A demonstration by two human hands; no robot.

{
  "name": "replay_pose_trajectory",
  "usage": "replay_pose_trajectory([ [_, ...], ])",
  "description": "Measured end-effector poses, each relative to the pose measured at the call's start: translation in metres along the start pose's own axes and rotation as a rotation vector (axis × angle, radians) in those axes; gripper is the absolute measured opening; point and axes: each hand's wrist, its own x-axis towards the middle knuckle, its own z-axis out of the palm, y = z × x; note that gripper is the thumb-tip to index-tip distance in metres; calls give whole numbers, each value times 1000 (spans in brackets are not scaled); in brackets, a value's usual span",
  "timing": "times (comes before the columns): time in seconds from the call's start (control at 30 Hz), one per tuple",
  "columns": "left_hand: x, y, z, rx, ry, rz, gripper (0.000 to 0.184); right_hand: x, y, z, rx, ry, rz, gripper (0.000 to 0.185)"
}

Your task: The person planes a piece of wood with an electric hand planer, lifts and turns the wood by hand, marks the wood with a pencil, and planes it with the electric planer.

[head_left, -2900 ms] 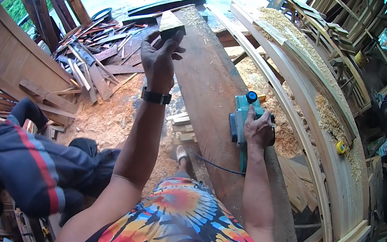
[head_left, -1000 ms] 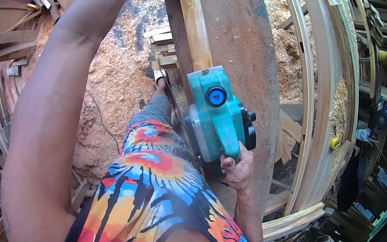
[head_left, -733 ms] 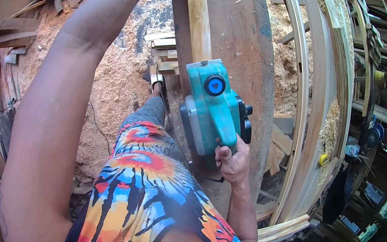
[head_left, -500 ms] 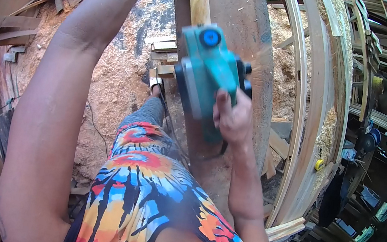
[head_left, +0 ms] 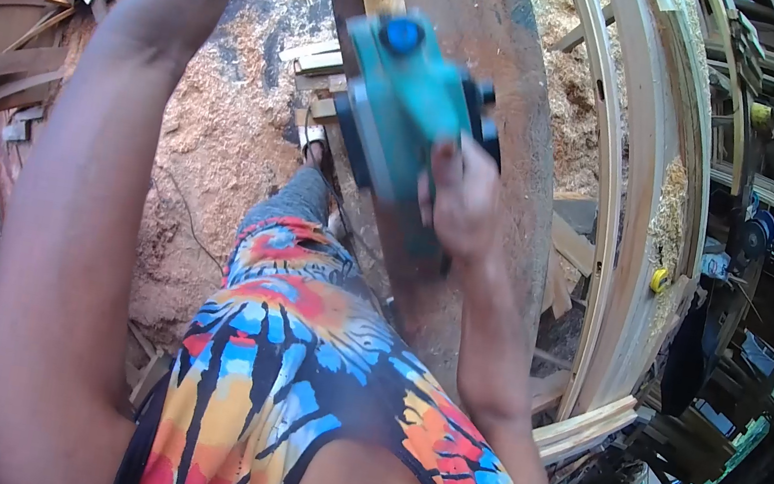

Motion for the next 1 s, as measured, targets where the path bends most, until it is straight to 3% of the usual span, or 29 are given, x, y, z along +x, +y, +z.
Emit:
replay_pose_trajectory([
  [0.03, -1, 10, -11, -341, 209, -163, 24, -31, 4, -4, 13, -1, 42, 73],
  [0.17, -1, 4, 1, -338, 85, -167, 28, -127, 38, -16, 77, 34, 168, 85],
  [0.3, 2, 9, -9, -318, 69, -174, 32, -151, 45, -15, 103, 70, 206, 87],
  [0.43, 1, 3, -10, -141, -49, -71, 35, -142, 43, -12, 67, 71, 188, 86],
  [0.53, 3, 7, -5, -536, -140, -352, 39, -131, 41, -11, 36, 66, 181, 86],
  [0.63, 4, 28, -87, -803, -64, -621, 44, -113, 33, -9, 49, 58, 164, 83],
  [0.73, 0, 25, -65, -546, 15, -405, 48, -88, 26, -6, 56, 53, 133, 80],
  [0.77, 0, 26, -66, -645, -16, -480, 48, -76, 20, -4, 52, 52, 120, 79],
  [0.87, 0, 22, -38, -812, 94, -455, 40, -32, 7, 0, 16, 56, 44, 70],
  [0.9, -3, 17, 17, -968, 286, -290, 32, -15, 5, 2, -2, 53, 25, 69],
  [1.0, -9, 21, -24, -1226, 266, -630, 39, 49, -16, 10, -79, 91, -21, 71],
])
